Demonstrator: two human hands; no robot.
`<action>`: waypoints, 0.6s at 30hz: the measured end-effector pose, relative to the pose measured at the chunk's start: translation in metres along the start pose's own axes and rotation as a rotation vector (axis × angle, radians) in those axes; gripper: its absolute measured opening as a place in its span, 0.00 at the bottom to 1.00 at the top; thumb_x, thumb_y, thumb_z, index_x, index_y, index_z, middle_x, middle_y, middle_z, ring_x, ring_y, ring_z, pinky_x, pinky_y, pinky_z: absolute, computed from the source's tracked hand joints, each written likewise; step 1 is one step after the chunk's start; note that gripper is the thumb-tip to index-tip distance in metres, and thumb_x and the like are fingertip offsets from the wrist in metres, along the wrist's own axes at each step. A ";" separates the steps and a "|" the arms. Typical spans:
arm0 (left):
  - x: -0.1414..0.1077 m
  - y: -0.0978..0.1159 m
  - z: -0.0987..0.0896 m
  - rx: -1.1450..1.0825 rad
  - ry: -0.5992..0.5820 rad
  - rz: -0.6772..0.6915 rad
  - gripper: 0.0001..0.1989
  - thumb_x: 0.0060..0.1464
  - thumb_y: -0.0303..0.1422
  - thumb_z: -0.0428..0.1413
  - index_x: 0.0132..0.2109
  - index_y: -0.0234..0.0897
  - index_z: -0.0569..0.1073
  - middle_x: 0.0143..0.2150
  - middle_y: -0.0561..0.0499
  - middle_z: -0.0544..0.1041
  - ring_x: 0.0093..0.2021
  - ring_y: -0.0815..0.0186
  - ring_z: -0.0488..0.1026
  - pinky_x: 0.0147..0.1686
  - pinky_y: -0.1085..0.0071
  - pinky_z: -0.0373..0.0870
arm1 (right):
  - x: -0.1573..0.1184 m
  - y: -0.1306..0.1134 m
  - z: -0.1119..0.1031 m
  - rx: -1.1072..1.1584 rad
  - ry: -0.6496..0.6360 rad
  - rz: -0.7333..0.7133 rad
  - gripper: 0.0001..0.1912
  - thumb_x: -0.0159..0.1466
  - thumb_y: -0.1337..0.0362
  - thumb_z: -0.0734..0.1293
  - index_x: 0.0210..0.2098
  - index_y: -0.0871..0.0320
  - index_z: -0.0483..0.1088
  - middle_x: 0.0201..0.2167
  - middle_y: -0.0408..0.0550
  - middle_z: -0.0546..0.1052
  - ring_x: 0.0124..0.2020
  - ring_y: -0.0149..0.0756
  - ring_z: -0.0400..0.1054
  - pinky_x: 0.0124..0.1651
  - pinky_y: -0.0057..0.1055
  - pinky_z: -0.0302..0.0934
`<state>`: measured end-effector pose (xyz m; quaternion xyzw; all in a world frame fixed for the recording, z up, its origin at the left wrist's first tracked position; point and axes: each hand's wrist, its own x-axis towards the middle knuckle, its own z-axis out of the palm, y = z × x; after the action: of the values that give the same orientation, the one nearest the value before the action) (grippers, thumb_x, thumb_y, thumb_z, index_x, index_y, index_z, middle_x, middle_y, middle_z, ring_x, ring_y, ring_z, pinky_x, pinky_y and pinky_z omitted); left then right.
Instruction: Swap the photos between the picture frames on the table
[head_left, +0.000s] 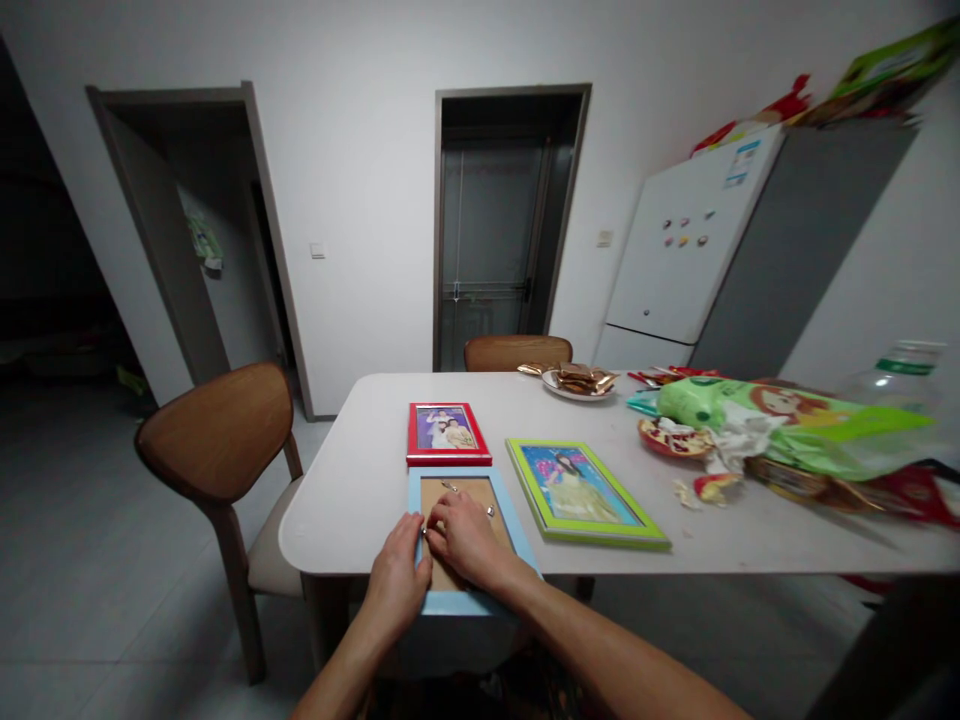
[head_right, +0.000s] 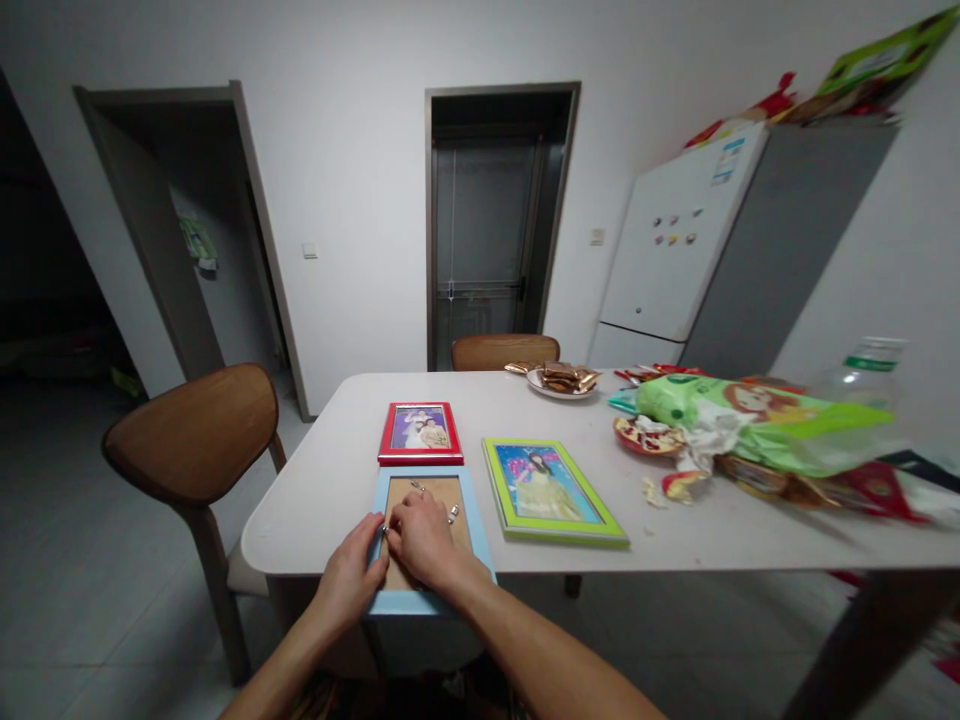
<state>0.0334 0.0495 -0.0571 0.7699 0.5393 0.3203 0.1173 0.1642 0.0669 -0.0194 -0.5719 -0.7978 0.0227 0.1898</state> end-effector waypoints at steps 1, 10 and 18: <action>0.000 0.000 0.000 0.000 0.002 -0.002 0.24 0.44 0.25 0.46 0.52 0.29 0.62 0.53 0.40 0.65 0.54 0.62 0.60 0.54 0.64 0.56 | 0.001 0.000 0.002 -0.016 0.009 0.020 0.09 0.56 0.62 0.60 0.30 0.58 0.70 0.34 0.50 0.70 0.39 0.37 0.60 0.40 0.30 0.51; -0.001 0.003 -0.007 -0.123 0.014 -0.071 0.25 0.43 0.26 0.48 0.52 0.31 0.63 0.54 0.42 0.65 0.54 0.62 0.61 0.54 0.66 0.56 | -0.009 0.026 -0.024 0.259 -0.099 -0.159 0.13 0.52 0.69 0.61 0.37 0.58 0.71 0.40 0.49 0.70 0.43 0.36 0.60 0.47 0.30 0.51; -0.001 0.003 -0.005 -0.126 0.032 -0.083 0.24 0.43 0.25 0.48 0.51 0.30 0.63 0.54 0.42 0.65 0.54 0.62 0.60 0.54 0.66 0.55 | -0.041 0.039 -0.045 0.327 -0.278 -0.236 0.08 0.48 0.66 0.66 0.29 0.53 0.74 0.48 0.47 0.65 0.49 0.38 0.56 0.51 0.33 0.48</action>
<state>0.0322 0.0468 -0.0522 0.7328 0.5515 0.3604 0.1701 0.2249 0.0348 0.0013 -0.4279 -0.8631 0.2080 0.1695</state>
